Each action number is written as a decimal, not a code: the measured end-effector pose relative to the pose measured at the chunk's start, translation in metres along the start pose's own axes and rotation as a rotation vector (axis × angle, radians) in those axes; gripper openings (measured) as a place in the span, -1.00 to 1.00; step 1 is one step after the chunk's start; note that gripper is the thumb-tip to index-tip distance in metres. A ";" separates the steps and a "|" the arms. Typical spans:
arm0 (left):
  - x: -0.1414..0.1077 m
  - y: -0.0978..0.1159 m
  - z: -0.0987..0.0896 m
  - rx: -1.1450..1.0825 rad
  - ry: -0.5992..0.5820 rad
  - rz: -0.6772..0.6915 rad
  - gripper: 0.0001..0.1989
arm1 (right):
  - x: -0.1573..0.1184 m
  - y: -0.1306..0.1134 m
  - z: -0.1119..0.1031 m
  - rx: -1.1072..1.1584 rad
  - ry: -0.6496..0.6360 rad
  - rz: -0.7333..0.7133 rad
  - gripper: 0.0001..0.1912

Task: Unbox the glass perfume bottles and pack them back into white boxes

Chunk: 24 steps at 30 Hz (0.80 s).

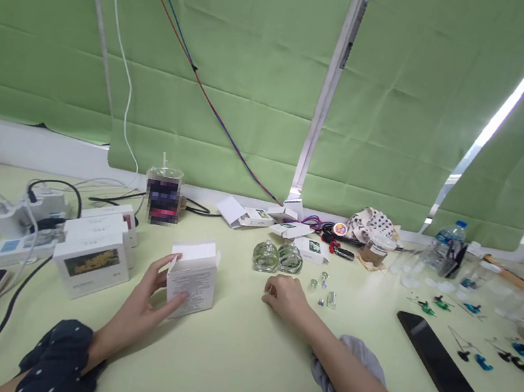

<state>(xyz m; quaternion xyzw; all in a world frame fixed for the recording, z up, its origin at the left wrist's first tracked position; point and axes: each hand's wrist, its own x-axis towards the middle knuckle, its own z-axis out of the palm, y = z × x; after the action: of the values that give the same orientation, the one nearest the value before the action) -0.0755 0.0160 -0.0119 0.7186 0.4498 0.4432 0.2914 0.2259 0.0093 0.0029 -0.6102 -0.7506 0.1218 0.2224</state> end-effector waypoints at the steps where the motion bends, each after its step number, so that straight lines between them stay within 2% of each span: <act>1: 0.000 0.001 0.000 -0.005 -0.002 0.001 -0.35 | 0.000 0.000 0.002 0.003 0.011 -0.008 -0.93; 5: 0.000 0.002 0.001 -0.009 -0.002 0.022 -0.36 | 0.006 0.003 -0.001 0.067 0.071 -0.065 -0.82; 10: 0.000 0.002 0.000 0.007 -0.015 0.038 -0.36 | 0.036 0.009 -0.029 0.158 0.244 -0.084 -0.80; 13: 0.000 0.002 0.001 -0.007 -0.024 0.038 -0.37 | 0.060 0.009 -0.042 0.188 0.286 -0.084 -0.81; 18: -0.001 0.001 0.001 -0.013 -0.031 0.035 -0.37 | 0.081 0.006 -0.037 0.162 0.257 -0.088 -0.88; 24: -0.002 0.003 0.001 -0.028 -0.040 0.036 -0.37 | 0.082 0.007 -0.029 0.102 0.252 -0.082 -0.86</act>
<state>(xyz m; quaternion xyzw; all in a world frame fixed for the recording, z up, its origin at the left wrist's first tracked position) -0.0740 0.0129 -0.0104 0.7311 0.4245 0.4403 0.3024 0.2336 0.0876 0.0405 -0.5773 -0.7339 0.0731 0.3505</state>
